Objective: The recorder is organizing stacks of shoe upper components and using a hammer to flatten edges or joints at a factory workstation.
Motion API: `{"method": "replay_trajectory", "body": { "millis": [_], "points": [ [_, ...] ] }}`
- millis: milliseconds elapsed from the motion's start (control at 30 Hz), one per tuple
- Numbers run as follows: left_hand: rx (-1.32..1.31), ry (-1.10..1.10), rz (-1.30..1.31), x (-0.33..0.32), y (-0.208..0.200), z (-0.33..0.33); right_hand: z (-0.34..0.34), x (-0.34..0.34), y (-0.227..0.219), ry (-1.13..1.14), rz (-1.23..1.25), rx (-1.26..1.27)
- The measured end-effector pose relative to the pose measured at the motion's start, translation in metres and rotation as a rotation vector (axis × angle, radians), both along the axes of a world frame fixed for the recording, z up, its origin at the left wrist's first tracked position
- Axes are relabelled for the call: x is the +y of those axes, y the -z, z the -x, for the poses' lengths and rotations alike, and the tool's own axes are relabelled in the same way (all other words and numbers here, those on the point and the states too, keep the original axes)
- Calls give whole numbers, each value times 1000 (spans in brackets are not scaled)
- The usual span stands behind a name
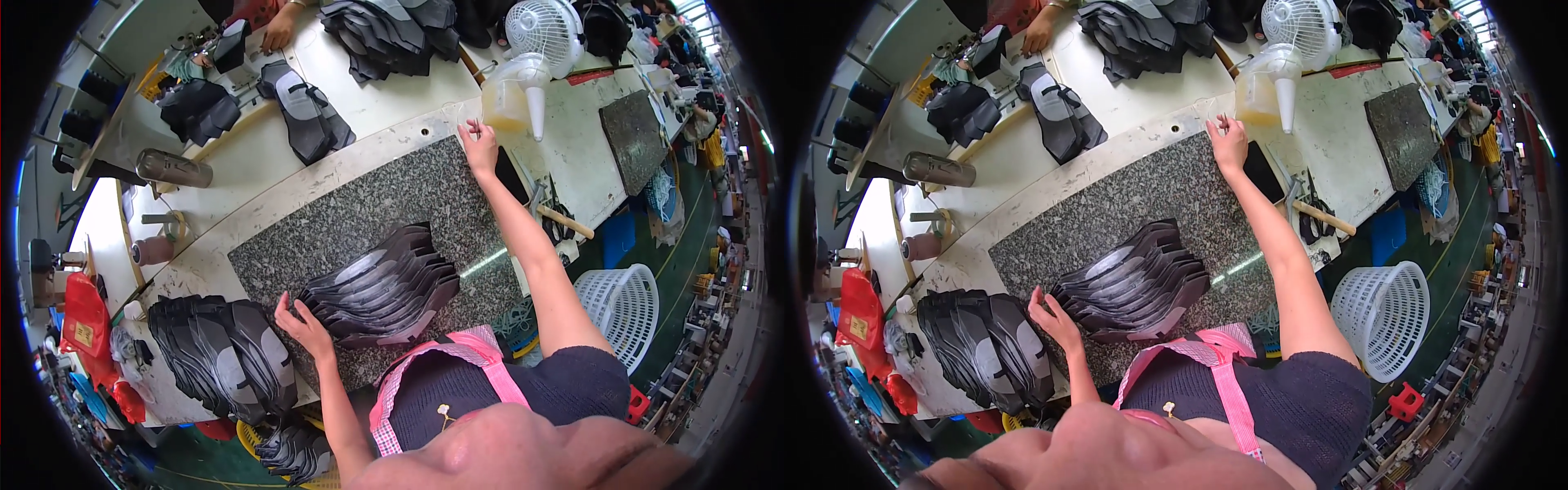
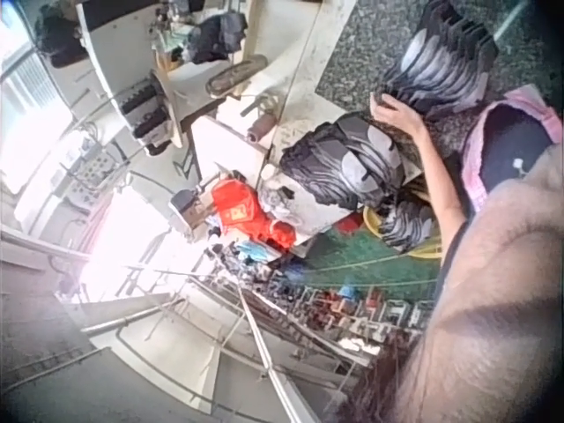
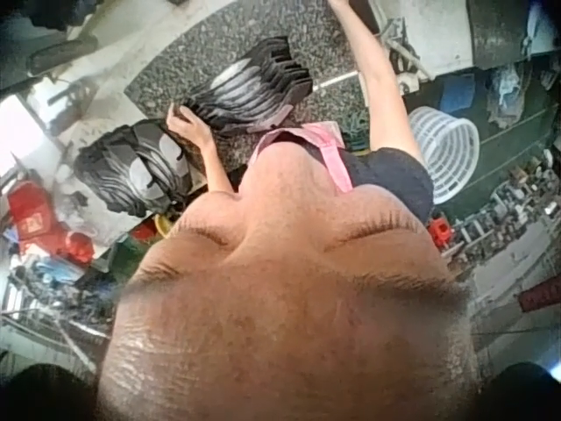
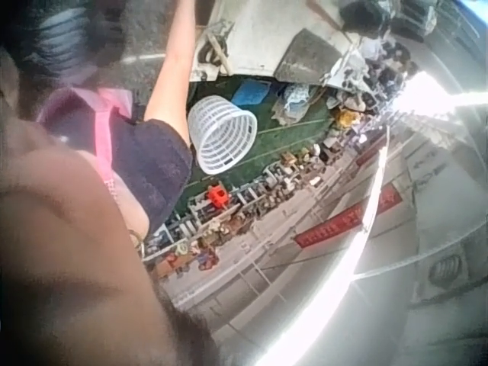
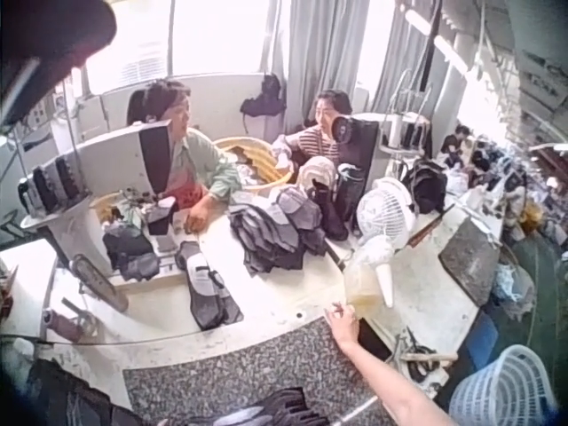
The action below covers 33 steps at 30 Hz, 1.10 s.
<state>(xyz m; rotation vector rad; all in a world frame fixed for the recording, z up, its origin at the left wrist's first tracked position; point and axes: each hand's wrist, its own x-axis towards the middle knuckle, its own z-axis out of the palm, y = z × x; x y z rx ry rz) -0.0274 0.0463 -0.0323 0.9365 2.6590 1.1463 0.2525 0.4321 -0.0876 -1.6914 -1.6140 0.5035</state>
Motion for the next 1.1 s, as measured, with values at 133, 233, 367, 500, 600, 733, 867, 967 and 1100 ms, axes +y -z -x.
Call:
{"method": "replay_trajectory", "body": {
  "millis": [133, 233, 367, 500, 600, 733, 867, 967, 1100],
  "points": [
    [89, 98, -24, -4, -3, -17, 6, 32, 29, 43, 33, -136],
    [76, 110, -53, -7, -11, -24, 9, 38, 36, -45, 43, -28],
    [23, 144, -74, -3, -21, -32, 31, 13, 18, -234, 35, 360],
    [26, 185, -118, 6, -37, -42, 65, -45, -63, -473, 10, 193],
    [-19, 215, -231, 10, -49, -50, 84, -91, -106, -742, -156, 162],
    [-28, 285, -320, 0, -68, -61, 94, -162, -135, -940, -188, 214],
    [-34, 338, -342, -32, -81, -72, 86, -233, -149, -1111, 59, 249],
    [-105, 337, -438, -67, -81, -85, 69, -300, -143, -1308, 186, 205],
    [-355, 634, -221, -105, -98, -90, 41, -355, -125, -1392, 186, 215]
  ]
}}
